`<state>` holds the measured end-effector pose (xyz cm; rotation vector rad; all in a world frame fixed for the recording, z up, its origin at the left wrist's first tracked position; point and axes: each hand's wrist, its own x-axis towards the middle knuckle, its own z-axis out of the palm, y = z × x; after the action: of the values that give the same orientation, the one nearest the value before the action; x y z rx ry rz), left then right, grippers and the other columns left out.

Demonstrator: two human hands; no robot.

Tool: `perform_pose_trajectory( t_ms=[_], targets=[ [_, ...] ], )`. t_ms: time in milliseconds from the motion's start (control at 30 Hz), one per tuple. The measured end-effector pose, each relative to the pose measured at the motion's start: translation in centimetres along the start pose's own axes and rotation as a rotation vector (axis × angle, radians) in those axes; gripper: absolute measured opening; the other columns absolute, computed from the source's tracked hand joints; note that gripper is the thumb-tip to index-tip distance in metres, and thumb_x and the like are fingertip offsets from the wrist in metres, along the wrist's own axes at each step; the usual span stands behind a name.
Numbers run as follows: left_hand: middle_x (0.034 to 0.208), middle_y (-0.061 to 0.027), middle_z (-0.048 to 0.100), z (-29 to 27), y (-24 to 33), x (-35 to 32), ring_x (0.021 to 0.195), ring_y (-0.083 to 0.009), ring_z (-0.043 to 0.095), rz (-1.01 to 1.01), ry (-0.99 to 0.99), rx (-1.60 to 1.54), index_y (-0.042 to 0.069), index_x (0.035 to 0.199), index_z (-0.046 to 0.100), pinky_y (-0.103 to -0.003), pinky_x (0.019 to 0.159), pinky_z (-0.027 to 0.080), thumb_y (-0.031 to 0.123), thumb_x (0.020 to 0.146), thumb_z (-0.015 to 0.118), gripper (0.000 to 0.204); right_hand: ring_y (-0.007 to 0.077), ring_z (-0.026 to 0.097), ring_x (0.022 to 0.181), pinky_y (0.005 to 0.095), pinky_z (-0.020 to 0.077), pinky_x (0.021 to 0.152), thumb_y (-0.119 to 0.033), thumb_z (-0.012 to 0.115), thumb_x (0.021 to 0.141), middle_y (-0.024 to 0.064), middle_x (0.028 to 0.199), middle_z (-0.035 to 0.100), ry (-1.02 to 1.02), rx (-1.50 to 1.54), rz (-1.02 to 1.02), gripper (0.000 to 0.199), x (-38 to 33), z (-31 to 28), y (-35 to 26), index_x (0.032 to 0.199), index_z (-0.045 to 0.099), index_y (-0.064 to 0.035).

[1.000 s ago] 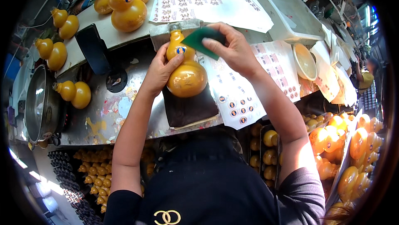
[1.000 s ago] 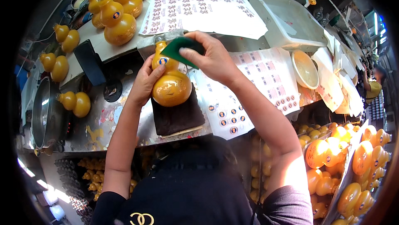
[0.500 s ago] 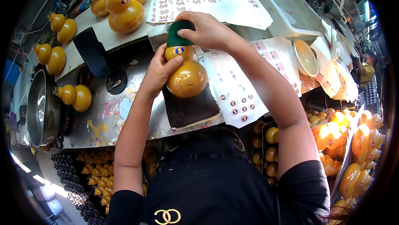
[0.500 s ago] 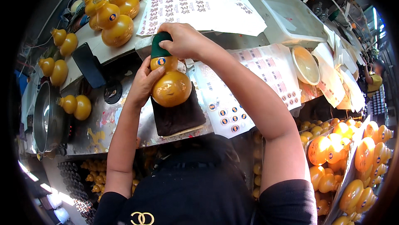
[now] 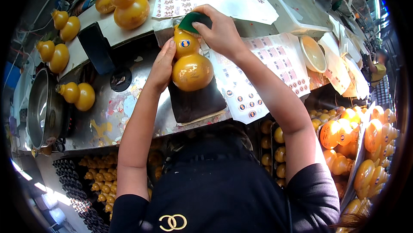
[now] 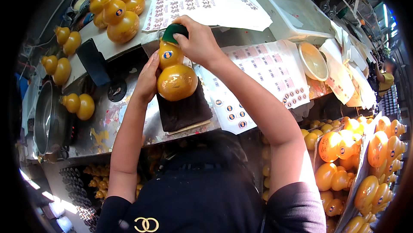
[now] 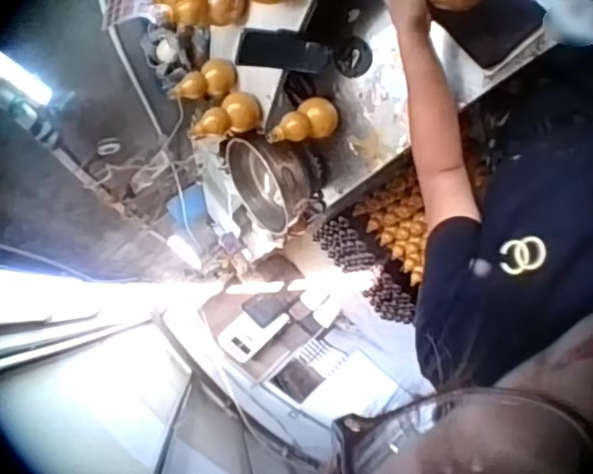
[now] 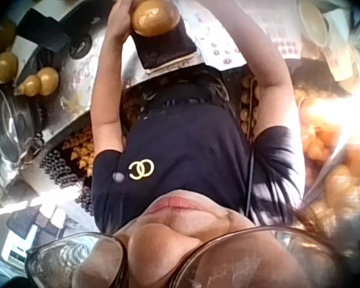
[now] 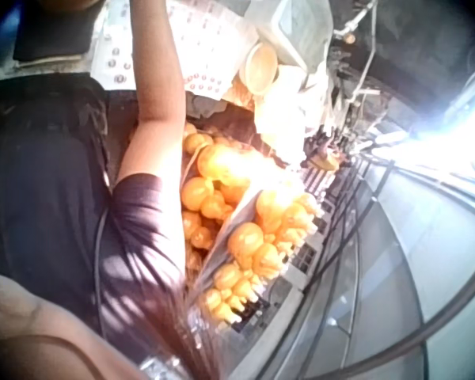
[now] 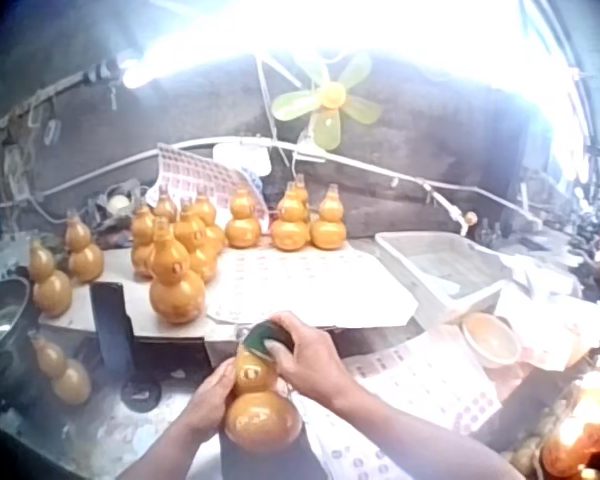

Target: The person picks up yellow gourd-shaped objects one at a time, wipes each with a green cloth, and applies a small round sticker to the surface. The person then places the labeled gourd on a nearby shelf and repeats the process with additional gourds.

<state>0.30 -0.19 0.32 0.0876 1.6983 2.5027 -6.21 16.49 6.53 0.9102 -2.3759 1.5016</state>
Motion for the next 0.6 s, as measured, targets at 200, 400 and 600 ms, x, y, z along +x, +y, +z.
perform_pose_trajectory(
  t_ms=[200,400,600],
  targets=[
    [0.126,-0.0094,0.054,-0.1,-0.3,0.1,0.117,-0.0178,0.053,-0.017,0.043,-0.146,0.003,0.137,0.041,-0.033,0.102,0.041,0.032,0.104,0.033,0.045,0.0239,0.063,0.09,0.0349,0.0493,0.08,-0.001,0.066,0.074,0.0064,0.092,0.066,-0.146,-0.336,-0.641,0.023,-3.6,-1.1,0.4,0.095,0.066,-0.0121],
    [0.124,-0.0105,0.056,-2.0,-1.0,0.6,0.115,-0.0187,0.054,-0.085,0.021,-0.213,0.004,0.131,0.046,-0.033,0.101,0.042,0.041,0.103,0.032,0.049,0.0245,0.066,0.089,0.0345,0.0515,0.079,-0.002,0.071,0.074,0.006,0.095,0.069,-0.258,-0.315,-0.605,0.021,-4.0,-1.9,0.2,0.093,0.069,-0.0099],
    [0.099,-0.0048,0.064,-1.0,0.7,2.2,0.09,-0.0114,0.059,-0.075,0.124,0.056,0.004,0.111,0.059,-0.028,0.079,0.048,0.051,0.096,0.047,0.05,0.0146,0.062,0.09,0.028,0.0482,0.083,-0.008,0.069,0.083,0.0063,0.096,0.066,-0.191,0.167,0.058,0.023,-5.2,-4.1,-1.2,0.104,0.064,-0.0014]
  ],
)
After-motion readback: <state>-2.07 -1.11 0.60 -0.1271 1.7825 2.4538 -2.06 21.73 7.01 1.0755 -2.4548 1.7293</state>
